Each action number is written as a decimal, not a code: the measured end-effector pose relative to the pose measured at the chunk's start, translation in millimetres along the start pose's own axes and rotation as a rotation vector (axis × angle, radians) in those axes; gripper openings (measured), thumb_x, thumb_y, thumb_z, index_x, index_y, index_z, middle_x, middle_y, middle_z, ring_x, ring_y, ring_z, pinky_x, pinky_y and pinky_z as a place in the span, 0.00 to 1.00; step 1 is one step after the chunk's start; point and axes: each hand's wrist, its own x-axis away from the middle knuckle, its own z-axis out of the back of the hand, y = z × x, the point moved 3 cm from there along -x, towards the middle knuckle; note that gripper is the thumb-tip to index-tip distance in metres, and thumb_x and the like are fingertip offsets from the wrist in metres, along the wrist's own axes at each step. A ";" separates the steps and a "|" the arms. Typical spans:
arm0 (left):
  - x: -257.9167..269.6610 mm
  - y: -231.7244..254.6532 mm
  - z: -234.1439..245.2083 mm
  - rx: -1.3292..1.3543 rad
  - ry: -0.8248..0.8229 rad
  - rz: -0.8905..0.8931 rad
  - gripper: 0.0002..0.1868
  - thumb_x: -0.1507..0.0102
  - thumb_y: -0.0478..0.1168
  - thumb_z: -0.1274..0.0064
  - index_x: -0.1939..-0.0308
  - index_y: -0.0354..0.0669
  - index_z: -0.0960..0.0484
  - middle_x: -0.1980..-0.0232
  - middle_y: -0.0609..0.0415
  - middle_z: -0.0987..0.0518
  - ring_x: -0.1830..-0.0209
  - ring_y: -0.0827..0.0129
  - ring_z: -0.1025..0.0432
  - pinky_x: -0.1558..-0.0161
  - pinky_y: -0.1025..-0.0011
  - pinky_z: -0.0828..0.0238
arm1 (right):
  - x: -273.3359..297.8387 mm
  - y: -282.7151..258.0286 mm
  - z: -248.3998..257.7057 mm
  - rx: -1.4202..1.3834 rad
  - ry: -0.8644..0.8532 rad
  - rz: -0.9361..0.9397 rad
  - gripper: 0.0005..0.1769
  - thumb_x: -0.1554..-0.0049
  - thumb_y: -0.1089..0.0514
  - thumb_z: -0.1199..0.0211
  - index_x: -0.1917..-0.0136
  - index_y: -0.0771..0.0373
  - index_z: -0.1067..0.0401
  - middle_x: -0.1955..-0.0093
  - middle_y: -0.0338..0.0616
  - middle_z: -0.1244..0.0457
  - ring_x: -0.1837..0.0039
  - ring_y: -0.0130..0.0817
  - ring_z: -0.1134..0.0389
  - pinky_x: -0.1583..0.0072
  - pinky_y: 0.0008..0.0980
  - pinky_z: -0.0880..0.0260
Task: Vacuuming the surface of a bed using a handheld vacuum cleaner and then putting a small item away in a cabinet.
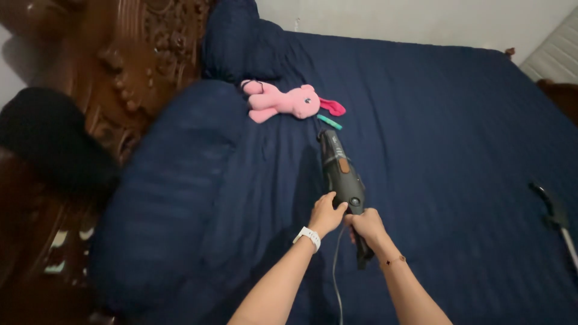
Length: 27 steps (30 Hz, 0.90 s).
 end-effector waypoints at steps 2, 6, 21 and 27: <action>-31.6 -8.6 11.5 -0.005 -0.023 0.003 0.32 0.38 0.51 0.43 0.35 0.35 0.27 0.33 0.39 0.26 0.33 0.46 0.33 0.34 0.58 0.36 | -37.6 -13.4 -13.0 0.009 -0.007 -0.017 0.09 0.54 0.67 0.34 0.71 0.77 0.29 0.76 0.52 0.37 0.76 0.41 0.36 0.71 0.39 0.35; -93.5 -33.5 15.1 -0.038 -0.084 0.002 0.30 0.37 0.50 0.46 0.34 0.38 0.27 0.34 0.40 0.25 0.33 0.47 0.32 0.34 0.58 0.36 | -122.5 -23.4 -36.0 0.017 -0.020 -0.045 0.11 0.52 0.65 0.33 0.71 0.77 0.28 0.76 0.52 0.37 0.76 0.41 0.36 0.70 0.38 0.34; -164.7 -90.1 17.7 0.092 -0.074 0.047 0.26 0.36 0.47 0.47 0.37 0.39 0.24 0.42 0.36 0.21 0.42 0.44 0.26 0.40 0.57 0.29 | -269.6 -72.8 -79.0 0.150 0.073 -0.047 0.12 0.53 0.65 0.35 0.74 0.76 0.27 0.77 0.53 0.36 0.75 0.43 0.33 0.69 0.39 0.33; -159.9 -110.6 24.3 0.089 0.053 0.126 0.25 0.35 0.50 0.48 0.38 0.39 0.23 0.43 0.37 0.19 0.41 0.44 0.26 0.41 0.57 0.29 | -287.5 -57.1 -84.7 0.131 -0.056 -0.109 0.11 0.53 0.65 0.35 0.72 0.77 0.28 0.75 0.55 0.36 0.74 0.43 0.34 0.69 0.41 0.31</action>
